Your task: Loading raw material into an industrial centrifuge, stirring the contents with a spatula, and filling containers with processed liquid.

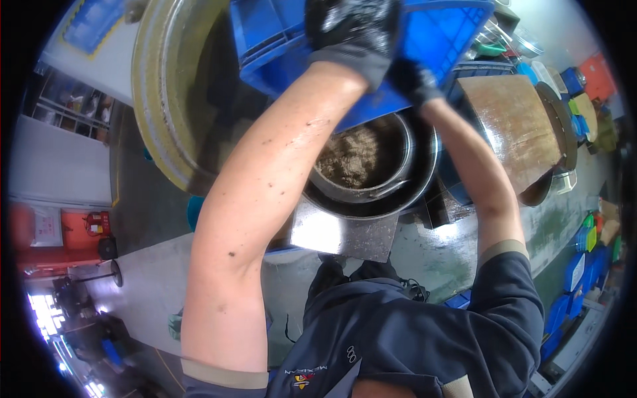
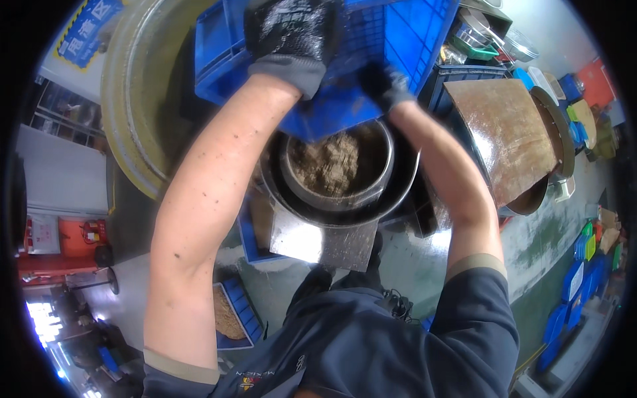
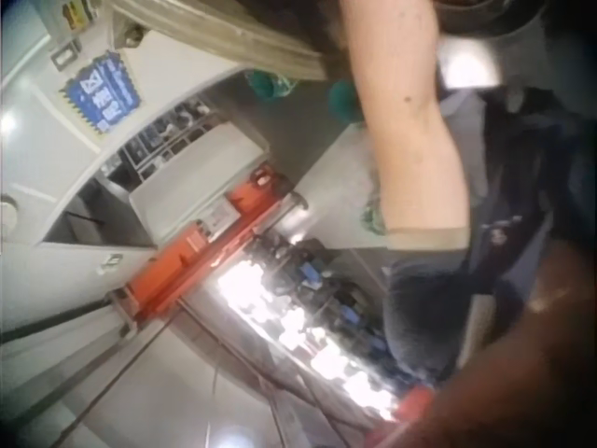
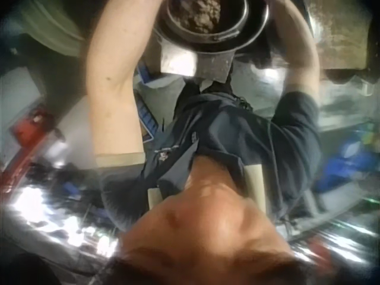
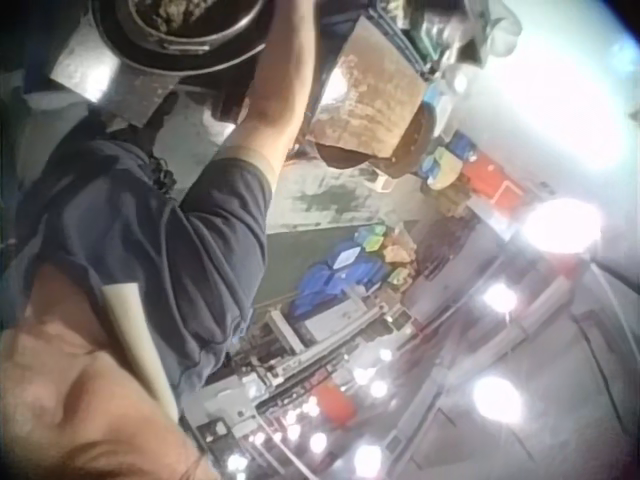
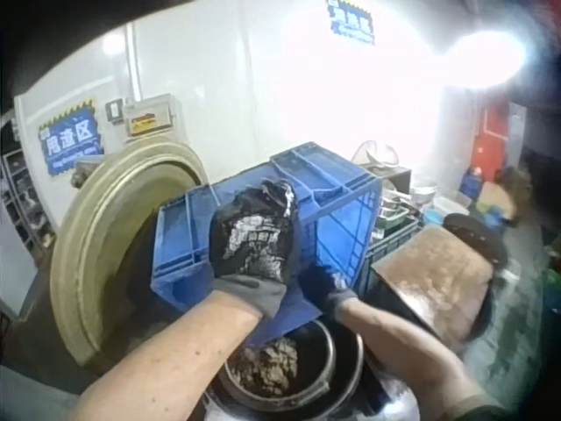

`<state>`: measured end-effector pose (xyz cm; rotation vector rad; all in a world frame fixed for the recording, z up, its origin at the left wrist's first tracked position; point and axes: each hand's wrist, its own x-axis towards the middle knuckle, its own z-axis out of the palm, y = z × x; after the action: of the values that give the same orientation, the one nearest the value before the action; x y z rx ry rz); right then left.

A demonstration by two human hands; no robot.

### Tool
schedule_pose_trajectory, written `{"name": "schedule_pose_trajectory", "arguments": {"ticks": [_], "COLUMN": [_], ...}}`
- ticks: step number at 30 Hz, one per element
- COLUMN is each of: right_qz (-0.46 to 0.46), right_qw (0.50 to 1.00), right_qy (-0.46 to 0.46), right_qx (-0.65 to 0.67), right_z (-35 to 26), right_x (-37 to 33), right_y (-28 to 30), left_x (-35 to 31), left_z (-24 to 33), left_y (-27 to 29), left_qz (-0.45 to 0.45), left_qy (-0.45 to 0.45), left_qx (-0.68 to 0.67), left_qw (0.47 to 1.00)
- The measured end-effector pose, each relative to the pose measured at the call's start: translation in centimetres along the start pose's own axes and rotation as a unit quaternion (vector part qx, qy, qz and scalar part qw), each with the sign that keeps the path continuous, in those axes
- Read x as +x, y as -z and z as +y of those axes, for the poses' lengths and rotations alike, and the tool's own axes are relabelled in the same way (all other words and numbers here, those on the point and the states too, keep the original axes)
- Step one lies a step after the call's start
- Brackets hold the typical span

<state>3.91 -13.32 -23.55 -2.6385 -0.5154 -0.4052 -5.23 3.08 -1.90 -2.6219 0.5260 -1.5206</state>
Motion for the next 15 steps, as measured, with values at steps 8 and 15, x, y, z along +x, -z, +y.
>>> {"name": "schedule_pose_trajectory", "arguments": {"ticks": [8,15], "right_qz": [-0.071,0.167], "right_qw": [0.994,0.942], "right_qy": [0.041,-0.251], "right_qx": [-0.074,0.145], "right_z": [-9.0,-1.1], "right_x": [-3.8,-9.5], "right_y": [-2.6,3.2], "left_x": [0.6,0.1], "left_z": [0.7,0.7], "left_y": [0.4,0.7], "left_qz": [0.014,-0.002], "left_qy": [-0.019,0.007], "left_qx": [-0.035,-0.014], "left_qw": [0.999,1.000]}}
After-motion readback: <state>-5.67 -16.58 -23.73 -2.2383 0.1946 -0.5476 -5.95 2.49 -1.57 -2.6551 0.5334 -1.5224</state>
